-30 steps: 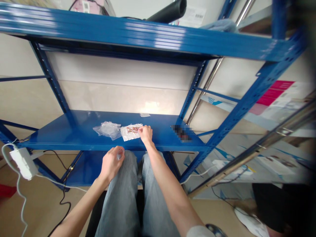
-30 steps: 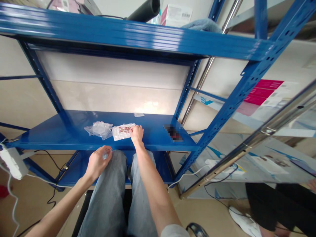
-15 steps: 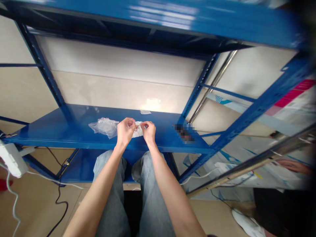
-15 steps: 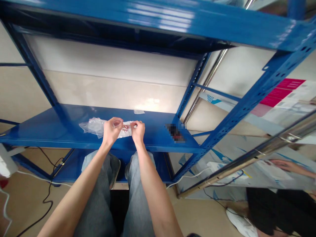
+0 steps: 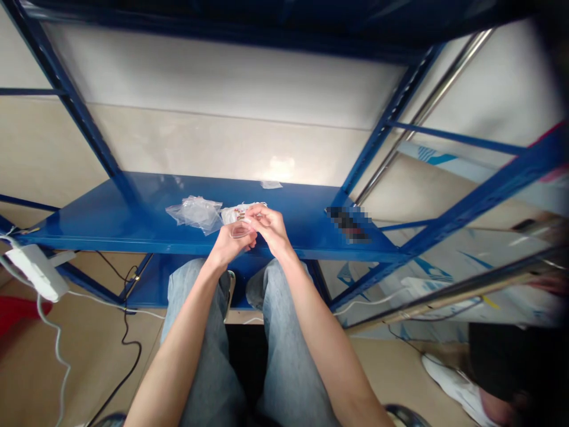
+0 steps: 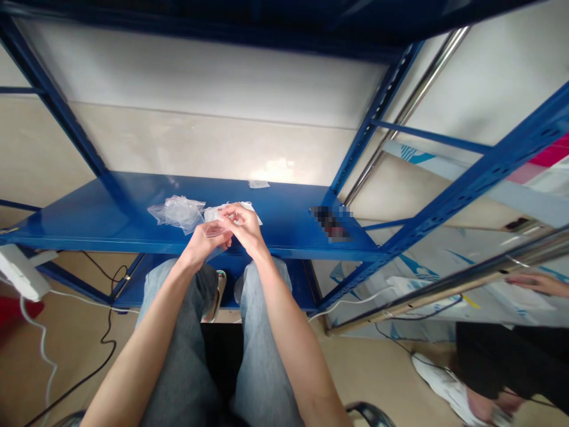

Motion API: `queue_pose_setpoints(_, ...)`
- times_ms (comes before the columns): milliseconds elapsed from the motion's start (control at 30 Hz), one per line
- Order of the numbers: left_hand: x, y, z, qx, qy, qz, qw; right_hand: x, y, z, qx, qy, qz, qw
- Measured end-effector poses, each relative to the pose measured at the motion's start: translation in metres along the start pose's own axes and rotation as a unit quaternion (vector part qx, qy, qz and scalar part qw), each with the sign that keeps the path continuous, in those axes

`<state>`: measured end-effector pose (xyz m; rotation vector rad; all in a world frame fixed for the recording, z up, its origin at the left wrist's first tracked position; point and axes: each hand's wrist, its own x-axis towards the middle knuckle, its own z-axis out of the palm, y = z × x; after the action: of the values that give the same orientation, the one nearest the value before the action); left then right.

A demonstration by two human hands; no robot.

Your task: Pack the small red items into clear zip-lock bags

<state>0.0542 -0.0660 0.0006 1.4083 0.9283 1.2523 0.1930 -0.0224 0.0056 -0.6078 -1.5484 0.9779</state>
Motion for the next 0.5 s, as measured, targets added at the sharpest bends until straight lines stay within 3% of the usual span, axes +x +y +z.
queue_pose_setpoints(233,-0.012,0.0,-0.001,-0.055,-0.06,0.005,0.997,-0.01,-0.005,-0.004,0.028,-0.042,0.0,0.999)
queue_pose_setpoints(500,-0.004,-0.013,0.009,-0.082,-0.096,-0.011,0.992,-0.022,-0.013,-0.001,0.018,-0.117,0.067,0.991)
